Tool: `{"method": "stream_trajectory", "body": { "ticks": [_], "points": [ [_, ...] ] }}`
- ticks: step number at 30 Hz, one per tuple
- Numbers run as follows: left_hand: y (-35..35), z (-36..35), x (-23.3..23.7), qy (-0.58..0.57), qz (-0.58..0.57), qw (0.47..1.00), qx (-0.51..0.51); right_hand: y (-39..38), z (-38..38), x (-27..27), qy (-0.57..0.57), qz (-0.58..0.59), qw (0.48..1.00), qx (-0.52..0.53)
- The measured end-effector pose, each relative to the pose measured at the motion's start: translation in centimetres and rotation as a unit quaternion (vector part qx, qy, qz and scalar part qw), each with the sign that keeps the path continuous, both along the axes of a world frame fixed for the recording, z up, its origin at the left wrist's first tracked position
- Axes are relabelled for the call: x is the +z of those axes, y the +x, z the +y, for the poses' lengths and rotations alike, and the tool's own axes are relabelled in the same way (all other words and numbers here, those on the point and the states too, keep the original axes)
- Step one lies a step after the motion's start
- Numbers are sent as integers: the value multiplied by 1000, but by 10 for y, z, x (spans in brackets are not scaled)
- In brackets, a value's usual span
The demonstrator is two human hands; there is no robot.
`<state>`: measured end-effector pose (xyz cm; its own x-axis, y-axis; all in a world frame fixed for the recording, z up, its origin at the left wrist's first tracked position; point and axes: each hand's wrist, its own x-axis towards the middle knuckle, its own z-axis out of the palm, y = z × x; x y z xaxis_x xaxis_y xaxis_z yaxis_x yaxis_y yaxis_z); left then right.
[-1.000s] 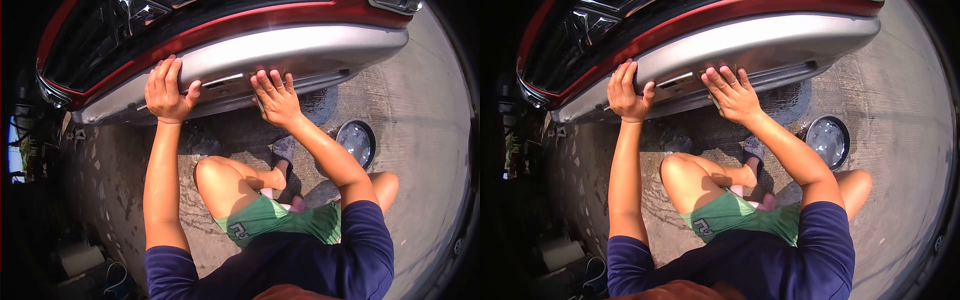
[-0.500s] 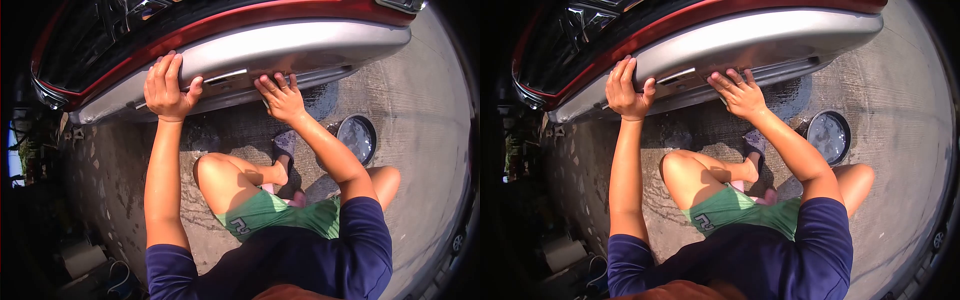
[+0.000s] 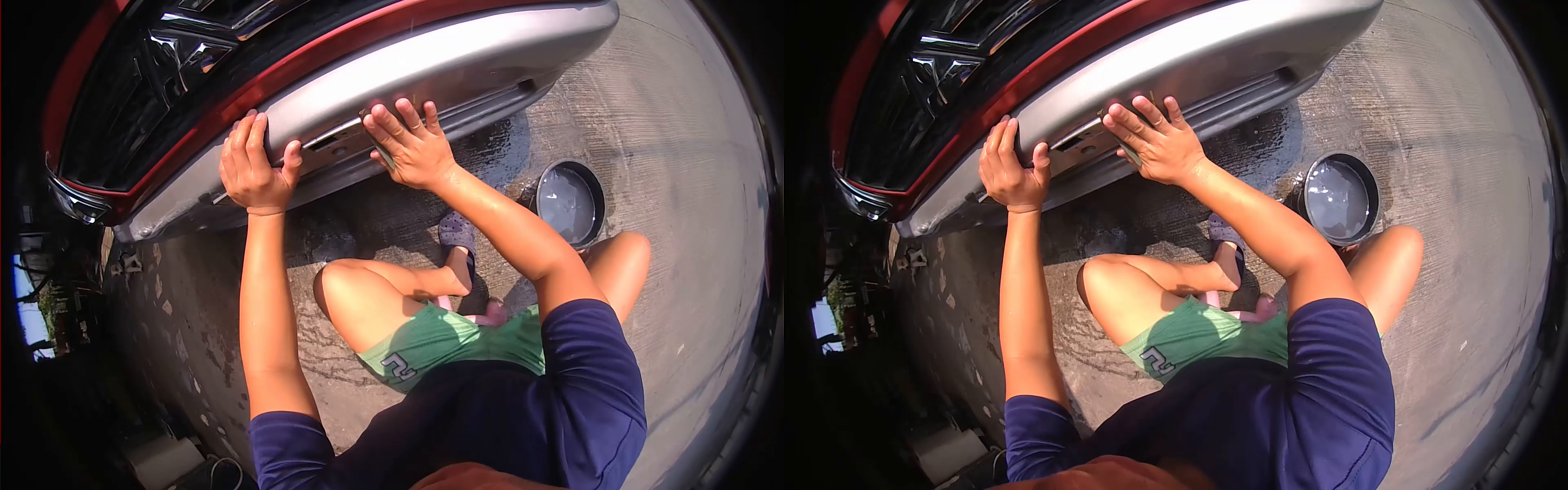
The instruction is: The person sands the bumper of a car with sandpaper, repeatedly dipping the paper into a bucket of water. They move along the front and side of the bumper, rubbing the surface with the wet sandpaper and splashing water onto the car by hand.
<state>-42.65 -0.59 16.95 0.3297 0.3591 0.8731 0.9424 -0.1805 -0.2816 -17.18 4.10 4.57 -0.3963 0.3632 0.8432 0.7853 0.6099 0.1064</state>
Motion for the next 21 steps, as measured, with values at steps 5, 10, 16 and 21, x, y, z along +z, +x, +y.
{"method": "stream_trajectory", "body": {
  "ticks": [5,10,16,21],
  "points": [
    [6,3,-7,17,-30,999,26,26,14,15,-108,298,947,-40],
    [7,-2,-6,-6,-35,999,17,-32,-27,1,-138,163,975,-55],
    [10,4,-9,29,-53,998,15,-122,-63,35,-236,513,823,58],
    [8,3,-7,33,-52,998,-29,-105,-37,79,-246,644,724,-28]
  ]
}}
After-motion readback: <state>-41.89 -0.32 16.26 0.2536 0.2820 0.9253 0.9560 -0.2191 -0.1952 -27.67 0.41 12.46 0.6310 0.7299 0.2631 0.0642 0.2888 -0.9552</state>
